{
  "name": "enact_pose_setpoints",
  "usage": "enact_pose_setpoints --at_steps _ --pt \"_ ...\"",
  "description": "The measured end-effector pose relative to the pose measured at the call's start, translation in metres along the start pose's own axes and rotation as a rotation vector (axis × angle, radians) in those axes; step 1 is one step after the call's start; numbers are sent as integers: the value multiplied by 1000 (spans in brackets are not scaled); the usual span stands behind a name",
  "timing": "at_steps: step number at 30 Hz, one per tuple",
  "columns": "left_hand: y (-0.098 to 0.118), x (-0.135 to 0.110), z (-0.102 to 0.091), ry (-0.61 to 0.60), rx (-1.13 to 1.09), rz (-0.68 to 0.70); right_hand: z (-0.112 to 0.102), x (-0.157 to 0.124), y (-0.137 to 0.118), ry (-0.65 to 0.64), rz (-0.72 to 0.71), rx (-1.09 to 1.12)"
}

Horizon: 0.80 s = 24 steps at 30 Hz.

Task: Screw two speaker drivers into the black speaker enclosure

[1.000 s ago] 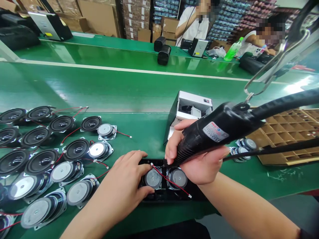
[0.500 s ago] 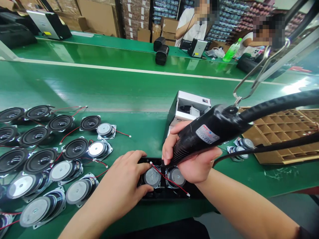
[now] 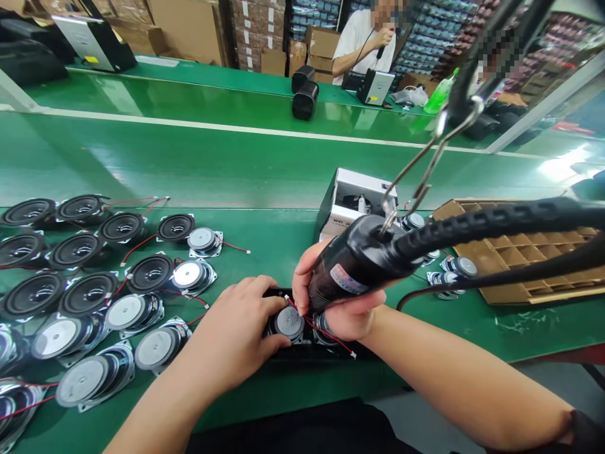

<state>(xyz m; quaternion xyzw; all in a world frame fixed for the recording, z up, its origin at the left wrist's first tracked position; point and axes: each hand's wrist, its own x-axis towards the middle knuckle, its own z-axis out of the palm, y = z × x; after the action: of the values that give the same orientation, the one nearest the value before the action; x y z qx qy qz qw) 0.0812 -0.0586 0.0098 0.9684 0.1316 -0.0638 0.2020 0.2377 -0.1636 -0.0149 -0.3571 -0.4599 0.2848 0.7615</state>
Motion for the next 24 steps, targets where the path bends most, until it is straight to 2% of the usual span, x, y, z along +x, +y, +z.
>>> enact_pose_setpoints --at_steps 6,9,13,16,18,20,24 --pt "3 -1 0 6 16 -22 3 -4 -1 -9 3 -41" --pt "4 -2 1 8 -3 -38 6 -3 -10 -8 7 -54" --pt "3 -3 4 10 -38 -78 2 10 -49 98 -49 -67" --pt "3 -1 5 -3 -47 -96 -10 29 -87 259 -197 -188" --pt "2 0 5 -16 -50 -103 -22 43 -103 351 -289 -314" --pt "1 1 5 -25 -52 -111 -34 54 -105 372 -322 -377" --pt "-2 0 8 -31 -61 -122 -48 59 -90 334 -286 -416"
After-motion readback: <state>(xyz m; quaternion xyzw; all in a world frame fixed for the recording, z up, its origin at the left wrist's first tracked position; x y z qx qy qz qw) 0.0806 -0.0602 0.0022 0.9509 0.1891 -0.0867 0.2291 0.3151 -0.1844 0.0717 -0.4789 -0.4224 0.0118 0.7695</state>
